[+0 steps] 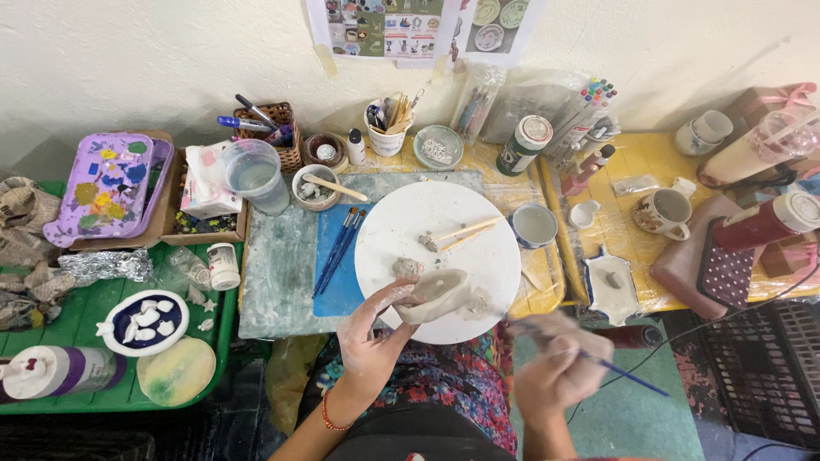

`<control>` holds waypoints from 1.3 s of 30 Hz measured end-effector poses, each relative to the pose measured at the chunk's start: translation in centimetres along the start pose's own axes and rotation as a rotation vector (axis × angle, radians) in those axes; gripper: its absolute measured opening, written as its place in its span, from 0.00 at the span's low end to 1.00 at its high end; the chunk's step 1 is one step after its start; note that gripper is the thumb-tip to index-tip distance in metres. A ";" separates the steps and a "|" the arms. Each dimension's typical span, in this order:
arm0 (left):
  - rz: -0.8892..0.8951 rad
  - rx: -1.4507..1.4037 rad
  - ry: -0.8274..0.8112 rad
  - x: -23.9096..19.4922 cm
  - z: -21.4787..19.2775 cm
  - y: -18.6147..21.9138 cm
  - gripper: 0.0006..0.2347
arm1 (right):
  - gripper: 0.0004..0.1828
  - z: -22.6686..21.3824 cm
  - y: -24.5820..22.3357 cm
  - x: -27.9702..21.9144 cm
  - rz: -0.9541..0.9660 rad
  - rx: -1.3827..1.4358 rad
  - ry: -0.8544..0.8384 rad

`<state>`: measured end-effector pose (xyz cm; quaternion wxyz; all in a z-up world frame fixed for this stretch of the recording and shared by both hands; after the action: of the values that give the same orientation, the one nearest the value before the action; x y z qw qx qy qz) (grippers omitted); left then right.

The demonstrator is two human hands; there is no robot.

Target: The person holds a small white ceramic bowl in their left hand and uses a paintbrush in their right hand to apply a white substance to the interior surface. They rotate the bowl to access different areas, repeatedly dipping the brush into a container of liquid on the table to reload the brush.

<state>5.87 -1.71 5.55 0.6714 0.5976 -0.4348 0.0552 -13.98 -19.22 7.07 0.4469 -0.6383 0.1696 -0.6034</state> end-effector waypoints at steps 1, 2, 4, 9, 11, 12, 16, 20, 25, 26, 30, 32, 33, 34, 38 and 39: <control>-0.003 -0.019 0.007 -0.2 -0.2 -0.1 0.22 | 0.18 -0.4 0.3 -0.1 0.035 0.002 0.026; -0.007 -0.039 0.013 -0.3 -0.3 -0.3 0.22 | 0.18 -1.0 0.4 -0.2 0.070 0.004 0.052; -0.010 -0.074 0.020 -0.4 -0.4 -0.5 0.22 | 0.17 -0.8 0.3 -0.3 0.092 0.043 0.004; -0.165 -0.235 0.013 -0.8 0.0 -2.0 0.21 | 0.14 1.3 1.7 -0.8 0.114 0.006 -0.181; -0.266 -0.286 0.014 -0.9 -0.1 -2.7 0.20 | 0.12 -0.4 2.4 0.1 0.115 -0.042 -0.043; -0.312 -0.312 0.016 -0.8 -0.1 -3.2 0.20 | 0.12 -1.1 2.6 0.6 0.111 -0.064 0.026; -0.341 -0.368 0.024 -0.6 0.2 -3.1 0.19 | 0.12 -0.7 1.8 -0.3 0.105 -0.007 -0.051; -0.358 -0.401 0.039 -0.9 0.5 -3.3 0.18 | 0.11 0.5 3.2 -0.4 0.160 -0.026 -0.143; -0.364 -0.495 0.093 -1.1 -0.5 -4.0 0.17 | 0.08 -1.8 2.7 0.7 0.207 0.006 0.035; -0.385 -0.470 0.100 -1.1 -0.7 -4.4 0.18 | 0.07 -2.0 2.1 0.6 0.197 0.054 0.047; -0.369 -0.498 0.061 -0.8 -0.4 -3.9 0.17 | 0.08 0.4 0.9 -0.7 0.153 0.089 -0.177; -0.360 -0.471 0.055 -1.1 -0.4 -3.6 0.16 | 0.07 1.3 2.4 -1.6 0.240 0.041 -0.181; -0.354 -0.458 0.054 -1.2 -0.5 -3.5 0.16 | 0.06 1.5 3.1 -2.0 0.281 0.018 -0.184; -0.371 -0.459 0.069 -1.4 -0.6 -3.7 0.17 | 0.07 1.1 2.9 -1.5 0.225 -0.014 -0.145; -0.472 -0.456 0.094 -2.2 -1.4 -4.9 0.18 | 0.09 -0.6 2.3 -0.6 0.129 -0.118 -0.009; -0.504 -0.454 0.090 -2.3 -1.5 -5.1 0.18 | 0.09 -1.0 2.2 -0.8 0.136 -0.139 0.022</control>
<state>8.26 -0.86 0.31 0.7985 0.5184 -0.2443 -0.1845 -14.34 -20.21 4.72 0.4395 -0.6483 0.2590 -0.5653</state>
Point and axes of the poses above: each hand's wrist, its own x-axis towards the middle knuckle, its own z-axis out of the palm, y = z × x, the point moved 10 cm from there along x, towards the middle knuckle, and after that the axes turned 7 degrees about z, right-handed, at the moved point
